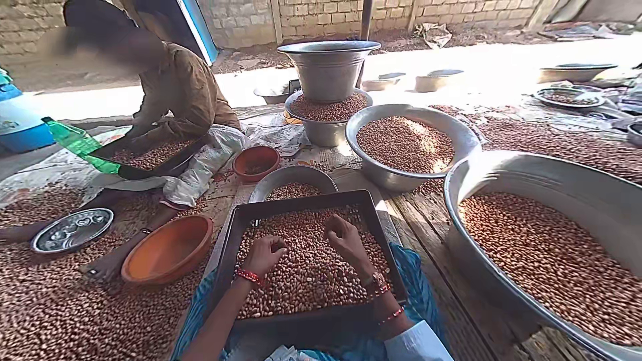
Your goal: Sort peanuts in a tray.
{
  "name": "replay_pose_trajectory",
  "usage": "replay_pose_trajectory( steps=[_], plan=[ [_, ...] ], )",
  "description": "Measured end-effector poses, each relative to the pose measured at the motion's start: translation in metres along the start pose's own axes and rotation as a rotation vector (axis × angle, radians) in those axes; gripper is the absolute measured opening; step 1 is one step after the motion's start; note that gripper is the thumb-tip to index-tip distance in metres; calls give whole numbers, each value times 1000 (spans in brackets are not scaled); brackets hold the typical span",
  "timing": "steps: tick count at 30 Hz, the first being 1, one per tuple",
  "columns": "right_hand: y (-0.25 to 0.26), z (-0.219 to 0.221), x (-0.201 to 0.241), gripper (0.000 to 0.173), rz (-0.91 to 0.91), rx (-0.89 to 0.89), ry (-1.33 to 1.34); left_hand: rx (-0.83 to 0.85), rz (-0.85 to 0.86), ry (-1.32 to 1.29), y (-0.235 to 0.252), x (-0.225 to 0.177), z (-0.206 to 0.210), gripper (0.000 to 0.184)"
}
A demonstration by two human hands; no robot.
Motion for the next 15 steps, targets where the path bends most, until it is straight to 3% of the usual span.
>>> replay_pose_trajectory(
  steps=[3,10,15],
  plan=[
    [0,-11,-1,23,33,-47,21,-35,17,-385,-1,13,-3,23],
    [-3,12,-7,29,155,204,-391,92,-28,125,-5,-16,18,30],
    [-8,11,-8,27,163,226,-435,-11,44,-272,-1,-3,3,20]
  ],
)
Point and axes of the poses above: each hand's wrist, its own y-axis towards the middle knuckle, its own z-axis out of the palm, x = y × z, the point moved 8 cm from there along y, towards the middle knuckle, and after that the axes turned 13 degrees about y, right-handed, at the moved point
